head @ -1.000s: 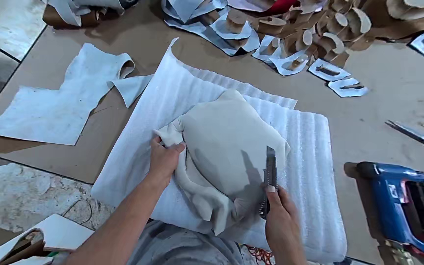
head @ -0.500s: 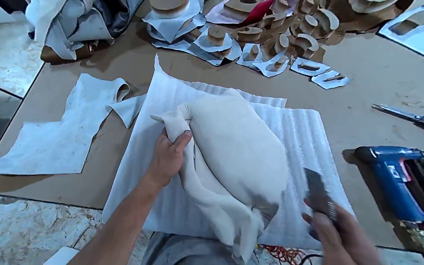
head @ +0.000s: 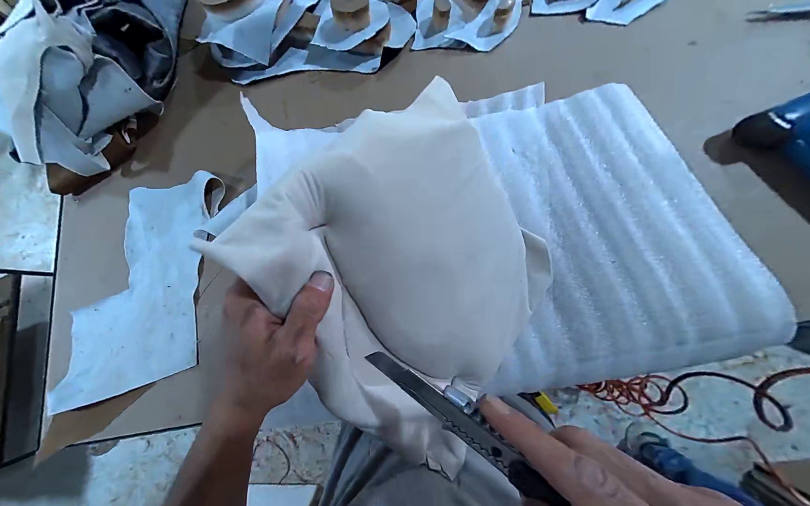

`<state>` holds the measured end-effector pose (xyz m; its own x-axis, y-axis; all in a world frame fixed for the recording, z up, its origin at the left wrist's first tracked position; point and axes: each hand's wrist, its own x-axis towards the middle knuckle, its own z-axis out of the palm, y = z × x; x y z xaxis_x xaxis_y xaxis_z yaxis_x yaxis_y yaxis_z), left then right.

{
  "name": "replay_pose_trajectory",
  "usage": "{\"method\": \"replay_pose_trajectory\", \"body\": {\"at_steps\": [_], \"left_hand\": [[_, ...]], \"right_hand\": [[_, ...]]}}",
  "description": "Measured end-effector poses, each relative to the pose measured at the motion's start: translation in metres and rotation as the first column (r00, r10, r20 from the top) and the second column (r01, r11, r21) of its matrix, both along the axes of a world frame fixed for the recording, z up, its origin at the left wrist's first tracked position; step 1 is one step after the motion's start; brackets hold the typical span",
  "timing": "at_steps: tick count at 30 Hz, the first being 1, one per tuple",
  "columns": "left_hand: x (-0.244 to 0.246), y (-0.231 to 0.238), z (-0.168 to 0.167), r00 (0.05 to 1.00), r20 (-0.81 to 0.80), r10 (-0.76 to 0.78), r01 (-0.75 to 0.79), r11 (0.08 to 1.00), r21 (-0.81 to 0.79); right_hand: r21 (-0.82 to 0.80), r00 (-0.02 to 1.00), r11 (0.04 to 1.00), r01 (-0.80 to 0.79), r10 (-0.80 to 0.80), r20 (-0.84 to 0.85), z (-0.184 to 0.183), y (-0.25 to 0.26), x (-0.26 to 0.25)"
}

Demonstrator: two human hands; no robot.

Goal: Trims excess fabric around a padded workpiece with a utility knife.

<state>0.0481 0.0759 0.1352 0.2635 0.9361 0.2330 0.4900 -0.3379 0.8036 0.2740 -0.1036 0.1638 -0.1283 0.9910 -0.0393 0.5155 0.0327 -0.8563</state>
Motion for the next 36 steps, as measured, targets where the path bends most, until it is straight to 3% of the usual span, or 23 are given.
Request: {"method": "replay_pose_trajectory", "body": {"at_steps": [16,30,36], "left_hand": [[0.000,0.002,0.004,0.998,-0.051,-0.029,0.030,0.999,0.021],[0.005,0.013,0.015,0.977,-0.201,-0.074,0.083,0.996,0.037],[0.005,0.009,0.015,0.967,-0.254,-0.035,0.037,0.999,0.004]], "right_hand": [[0.049,0.993,0.998,0.029,-0.035,0.117,-0.017,0.010,-0.016],[0.033,0.961,0.998,-0.048,0.037,0.273,0.002,0.027,-0.019],[0.009,0.950,0.996,-0.084,0.077,0.303,0.009,0.024,-0.017]]}}
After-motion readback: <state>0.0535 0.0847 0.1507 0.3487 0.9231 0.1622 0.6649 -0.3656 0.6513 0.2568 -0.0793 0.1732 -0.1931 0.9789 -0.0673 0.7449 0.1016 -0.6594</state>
